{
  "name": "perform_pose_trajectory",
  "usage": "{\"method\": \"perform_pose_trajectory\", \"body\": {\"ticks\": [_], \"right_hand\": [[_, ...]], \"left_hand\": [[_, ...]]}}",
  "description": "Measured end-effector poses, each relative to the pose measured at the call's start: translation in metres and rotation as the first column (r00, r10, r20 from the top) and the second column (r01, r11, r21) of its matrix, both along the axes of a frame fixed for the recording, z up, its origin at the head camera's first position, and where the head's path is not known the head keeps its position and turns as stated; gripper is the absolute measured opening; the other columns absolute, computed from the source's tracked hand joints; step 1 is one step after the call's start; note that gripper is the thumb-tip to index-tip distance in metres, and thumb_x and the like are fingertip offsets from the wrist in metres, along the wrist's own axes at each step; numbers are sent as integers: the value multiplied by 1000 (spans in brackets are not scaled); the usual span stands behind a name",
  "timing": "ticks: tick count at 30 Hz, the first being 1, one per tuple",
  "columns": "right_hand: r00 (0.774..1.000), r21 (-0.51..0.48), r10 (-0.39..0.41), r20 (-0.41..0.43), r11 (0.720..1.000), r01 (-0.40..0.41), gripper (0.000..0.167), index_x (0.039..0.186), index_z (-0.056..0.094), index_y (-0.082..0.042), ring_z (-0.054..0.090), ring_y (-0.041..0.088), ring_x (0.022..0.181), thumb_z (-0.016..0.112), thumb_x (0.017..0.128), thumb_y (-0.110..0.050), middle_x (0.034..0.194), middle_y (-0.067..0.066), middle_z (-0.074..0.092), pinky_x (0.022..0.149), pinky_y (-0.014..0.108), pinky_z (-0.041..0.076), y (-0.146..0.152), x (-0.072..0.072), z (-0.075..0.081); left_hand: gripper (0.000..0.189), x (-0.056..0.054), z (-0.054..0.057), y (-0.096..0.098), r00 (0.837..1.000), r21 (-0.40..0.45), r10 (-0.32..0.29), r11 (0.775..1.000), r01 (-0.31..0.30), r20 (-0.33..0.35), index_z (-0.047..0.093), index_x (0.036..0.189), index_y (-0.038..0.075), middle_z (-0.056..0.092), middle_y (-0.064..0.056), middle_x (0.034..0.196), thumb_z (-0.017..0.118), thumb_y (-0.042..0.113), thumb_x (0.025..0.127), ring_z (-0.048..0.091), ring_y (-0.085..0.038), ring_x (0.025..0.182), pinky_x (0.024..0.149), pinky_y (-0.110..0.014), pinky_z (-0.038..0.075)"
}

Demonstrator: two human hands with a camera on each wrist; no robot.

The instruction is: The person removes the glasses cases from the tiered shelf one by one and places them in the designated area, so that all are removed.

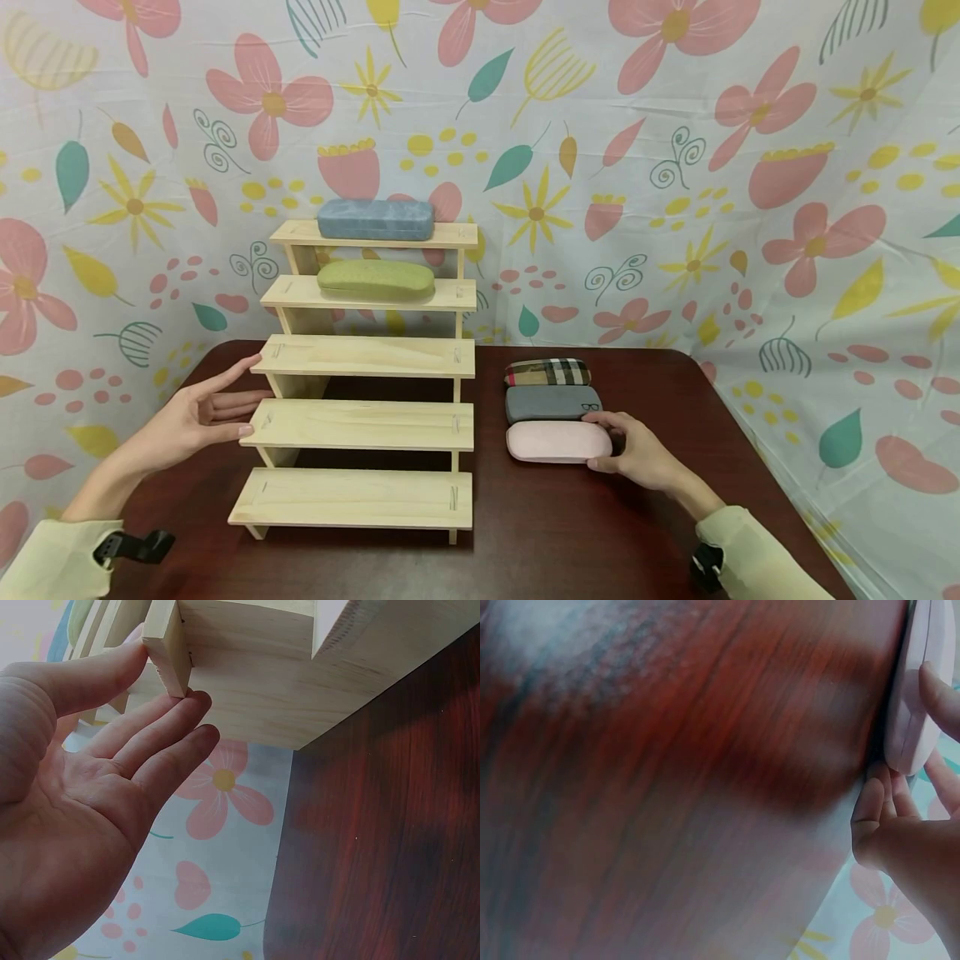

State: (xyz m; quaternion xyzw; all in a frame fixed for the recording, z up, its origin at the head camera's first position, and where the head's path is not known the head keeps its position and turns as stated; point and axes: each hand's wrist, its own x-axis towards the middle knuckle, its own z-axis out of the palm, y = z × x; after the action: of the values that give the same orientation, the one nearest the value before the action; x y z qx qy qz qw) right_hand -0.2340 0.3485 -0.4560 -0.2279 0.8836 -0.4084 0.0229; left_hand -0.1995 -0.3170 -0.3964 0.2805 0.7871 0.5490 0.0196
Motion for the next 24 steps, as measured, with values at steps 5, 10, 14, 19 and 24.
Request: {"method": "perform_pose_trajectory", "body": {"ticks": [5,10,14,19,24], "right_hand": [[1000,30,-15,-9,999,15,62,139,61,5,60,31,106,89,86,-8,131,21,62,86,36,54,-1,0,2],[1000,35,-16,-20,999,16,62,139,62,5,60,31,106,90,85,-9,131,20,62,85,38,54,-1,0,1],[999,40,-20,-28,999,21,61,139,62,3,60,30,105,90,85,-10,130,19,62,85,36,54,0,0,-1],[999,31,-14,-43,999,15,61,138,62,4,61,30,103,90,85,-10,129,20,62,82,36,54,0,2,-1],[998,30,1,-58,1000,0,61,138,62,5,61,31,103,90,86,-9,128,20,62,82,38,55,1,2,-1]], "left_hand": [[95,0,0,0,1000,1,4,1000,-4,-2,18,170,10,49,-11,158,73,-9,95,62,-9,129,84,-39,63],[95,1,1,1,1000,6,0,1000,0,4,17,170,9,43,-44,148,72,-10,95,63,-9,127,83,-39,63],[95,1,1,2,1000,9,-2,1000,2,-1,17,170,9,41,-45,148,72,-11,95,63,-10,127,83,-39,63],[95,0,1,1,1000,-2,3,1000,-3,4,18,170,11,44,-36,153,73,-10,95,62,-9,128,84,-40,63],[95,0,0,0,1000,-2,0,1000,0,1,19,170,11,54,-1,153,73,-9,95,61,-9,130,84,-39,63]]}}
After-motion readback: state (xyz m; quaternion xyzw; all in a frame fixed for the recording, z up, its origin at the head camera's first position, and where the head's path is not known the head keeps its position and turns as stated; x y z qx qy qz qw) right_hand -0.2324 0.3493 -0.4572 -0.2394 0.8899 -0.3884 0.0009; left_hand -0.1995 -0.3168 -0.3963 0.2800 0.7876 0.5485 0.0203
